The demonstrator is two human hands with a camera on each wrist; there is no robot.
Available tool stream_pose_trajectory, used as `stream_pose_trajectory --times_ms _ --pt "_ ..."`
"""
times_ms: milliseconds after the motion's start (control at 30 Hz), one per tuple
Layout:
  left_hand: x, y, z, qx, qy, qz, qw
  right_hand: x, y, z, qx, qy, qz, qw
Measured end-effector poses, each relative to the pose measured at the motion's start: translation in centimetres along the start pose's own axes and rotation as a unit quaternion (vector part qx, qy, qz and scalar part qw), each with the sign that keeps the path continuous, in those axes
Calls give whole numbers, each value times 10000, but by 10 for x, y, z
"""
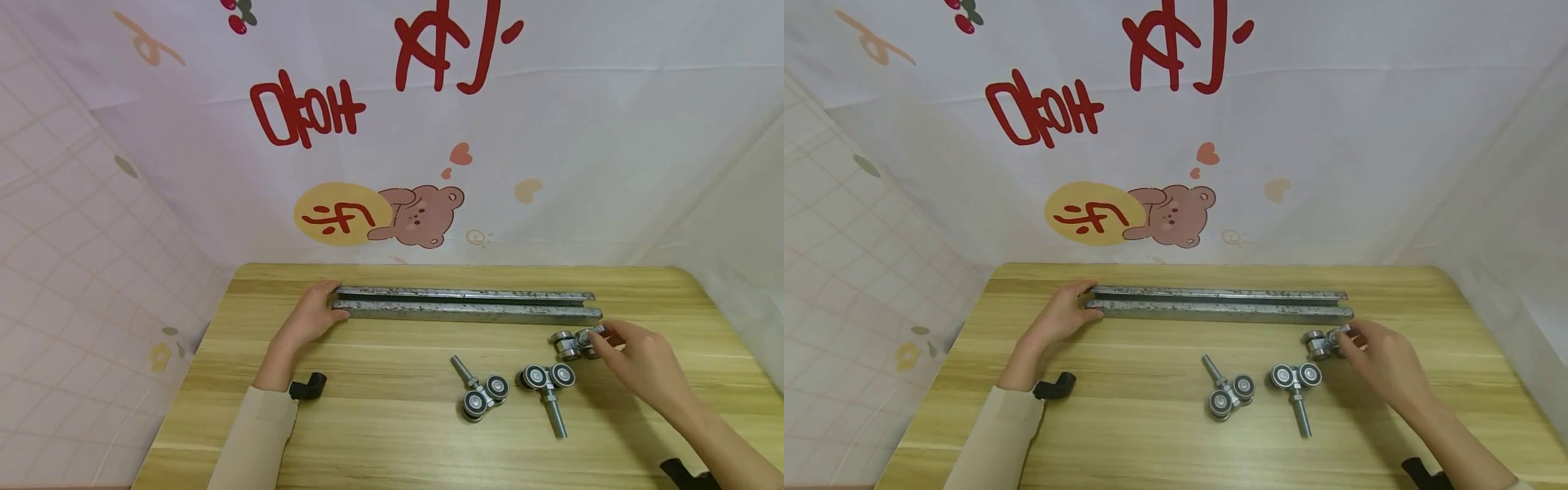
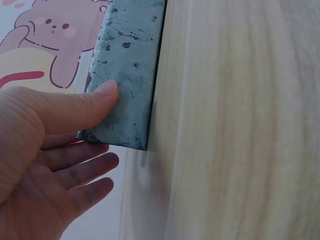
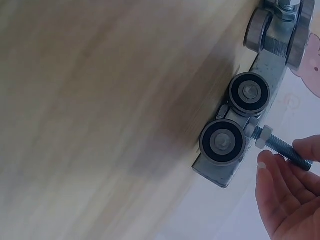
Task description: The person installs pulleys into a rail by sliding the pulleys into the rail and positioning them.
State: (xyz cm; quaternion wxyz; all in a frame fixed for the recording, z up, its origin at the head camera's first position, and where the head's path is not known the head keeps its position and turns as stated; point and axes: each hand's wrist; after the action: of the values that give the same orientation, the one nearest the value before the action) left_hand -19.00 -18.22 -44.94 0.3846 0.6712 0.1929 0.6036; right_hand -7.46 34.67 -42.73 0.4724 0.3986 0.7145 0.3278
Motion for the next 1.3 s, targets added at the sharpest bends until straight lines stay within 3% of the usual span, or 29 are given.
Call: stream_pose_trajectory --times_ms 300,1300 --pt "0 0 1 -42 92 13 9999 5 -1 2 213 -185 -473 9985" --pt "0 0 1 -76 132 60 9999 37 18 1 197 -164 -52 9997"
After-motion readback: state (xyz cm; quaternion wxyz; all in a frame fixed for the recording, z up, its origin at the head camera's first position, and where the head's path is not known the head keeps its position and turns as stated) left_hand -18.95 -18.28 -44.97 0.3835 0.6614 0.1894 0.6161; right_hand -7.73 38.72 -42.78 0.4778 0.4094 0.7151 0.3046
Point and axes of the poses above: each hand's wrist, its own z-axis away from the middle knuckle, its own y-axis out of the back of the hand, x = y × z, and after that the axes turned 1 degree about z, right-handed
